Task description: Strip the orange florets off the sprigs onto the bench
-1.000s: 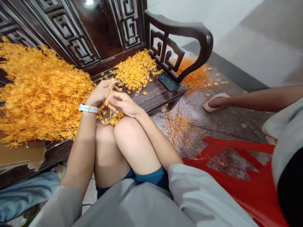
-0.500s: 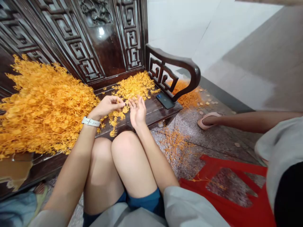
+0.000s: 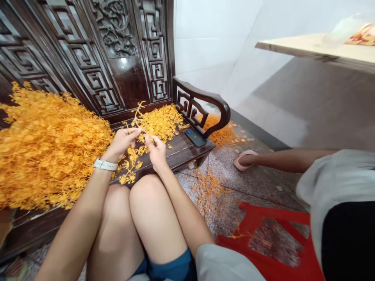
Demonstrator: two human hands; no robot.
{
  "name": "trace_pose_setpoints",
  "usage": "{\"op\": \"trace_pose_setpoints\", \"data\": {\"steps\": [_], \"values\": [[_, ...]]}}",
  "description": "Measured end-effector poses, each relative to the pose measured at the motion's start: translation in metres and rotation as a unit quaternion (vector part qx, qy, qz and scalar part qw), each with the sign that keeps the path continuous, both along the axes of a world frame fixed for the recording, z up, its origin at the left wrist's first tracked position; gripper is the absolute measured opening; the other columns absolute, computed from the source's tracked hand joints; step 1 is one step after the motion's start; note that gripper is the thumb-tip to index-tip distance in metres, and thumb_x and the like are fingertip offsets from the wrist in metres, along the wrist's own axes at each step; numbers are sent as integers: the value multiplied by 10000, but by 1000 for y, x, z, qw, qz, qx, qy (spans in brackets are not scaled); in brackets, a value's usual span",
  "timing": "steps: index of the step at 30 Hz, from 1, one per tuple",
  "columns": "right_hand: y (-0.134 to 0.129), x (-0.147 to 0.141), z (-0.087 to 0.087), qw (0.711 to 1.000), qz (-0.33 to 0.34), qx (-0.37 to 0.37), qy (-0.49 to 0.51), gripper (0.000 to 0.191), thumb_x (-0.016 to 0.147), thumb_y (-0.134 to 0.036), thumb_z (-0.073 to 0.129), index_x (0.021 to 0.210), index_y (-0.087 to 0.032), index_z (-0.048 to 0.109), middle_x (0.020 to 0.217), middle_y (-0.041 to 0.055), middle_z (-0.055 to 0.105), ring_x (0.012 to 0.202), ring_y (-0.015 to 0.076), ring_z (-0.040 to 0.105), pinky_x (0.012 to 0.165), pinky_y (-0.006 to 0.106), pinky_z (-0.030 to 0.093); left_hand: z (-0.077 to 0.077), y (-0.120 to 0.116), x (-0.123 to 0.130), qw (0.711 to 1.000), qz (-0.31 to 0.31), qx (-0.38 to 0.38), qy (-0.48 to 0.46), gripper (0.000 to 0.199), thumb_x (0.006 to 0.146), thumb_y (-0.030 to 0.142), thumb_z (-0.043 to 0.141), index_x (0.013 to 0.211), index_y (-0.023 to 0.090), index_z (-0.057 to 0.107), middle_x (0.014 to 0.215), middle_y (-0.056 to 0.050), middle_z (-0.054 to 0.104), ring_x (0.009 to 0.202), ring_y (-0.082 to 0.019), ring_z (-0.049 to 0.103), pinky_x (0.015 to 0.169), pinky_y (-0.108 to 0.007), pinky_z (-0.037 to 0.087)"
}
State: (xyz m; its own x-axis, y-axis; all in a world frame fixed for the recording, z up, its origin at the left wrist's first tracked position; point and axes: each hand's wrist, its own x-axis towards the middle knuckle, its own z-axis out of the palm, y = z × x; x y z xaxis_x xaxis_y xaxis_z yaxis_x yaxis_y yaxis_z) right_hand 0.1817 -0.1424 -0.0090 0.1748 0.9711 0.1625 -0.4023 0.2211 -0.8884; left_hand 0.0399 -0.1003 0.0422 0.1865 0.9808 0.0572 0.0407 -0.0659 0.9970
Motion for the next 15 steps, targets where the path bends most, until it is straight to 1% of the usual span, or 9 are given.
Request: {"op": "trace_pose_setpoints", "data": {"steps": [2,3,4,6,8,10,12,15], "values": [[2,2,0,998,-27,-15,59,352,863,-510,832,933,-189,705,873,-12,663,829,126,581,851,257,513,4,-5,3,998,-55,-29,5,540,789,656,881,988,155,847,465,86,357,404,-59,266,425,-236,185],[3,1,0,997,-25,-20,75,379,855,-536,834,933,-196,685,881,-10,664,826,129,585,827,258,519,7,-8,5,997,-74,-39,4,569,770,663,900,1024,156,850,476,94,330,417,-51,219,430,-241,132],[3,1,2,996,-14,-24,81,413,849,-569,831,955,-204,669,915,-1,681,840,138,604,811,263,529,9,-11,9,996,-80,-44,0,596,737,666,927,1034,155,851,479,97,317,429,-49,193,438,-248,93],[3,-1,5,996,19,-30,77,483,837,-636,818,1015,-223,642,1005,24,718,877,160,644,780,279,548,15,-15,17,997,-60,-36,-18,611,669,671,967,967,151,850,470,93,320,442,-49,186,449,-263,73],[2,-2,8,996,36,-35,76,523,816,-671,827,1023,-237,622,1011,26,725,841,163,647,730,284,546,19,-16,23,999,-29,-11,-37,568,645,671,969,838,155,829,462,74,363,444,-56,214,444,-273,114],[1,-1,12,994,31,-32,95,525,780,-640,881,983,-233,619,911,0,695,739,132,598,674,262,517,20,-15,24,999,-13,20,-36,505,671,641,954,744,167,798,491,42,450,456,-68,266,449,-277,161],[-1,1,16,991,40,-33,126,500,761,-587,918,918,-219,618,767,-41,609,626,88,495,608,232,458,18,-12,21,999,-5,45,-22,453,702,599,941,690,178,775,514,19,492,483,-93,347,461,-274,216],[-4,3,21,985,103,-65,126,449,755,-527,919,909,-198,655,643,-85,476,534,56,354,504,205,324,11,-4,13,996,38,74,-12,358,754,522,906,683,195,779,522,6,510,573,-153,508,519,-274,357]]}}
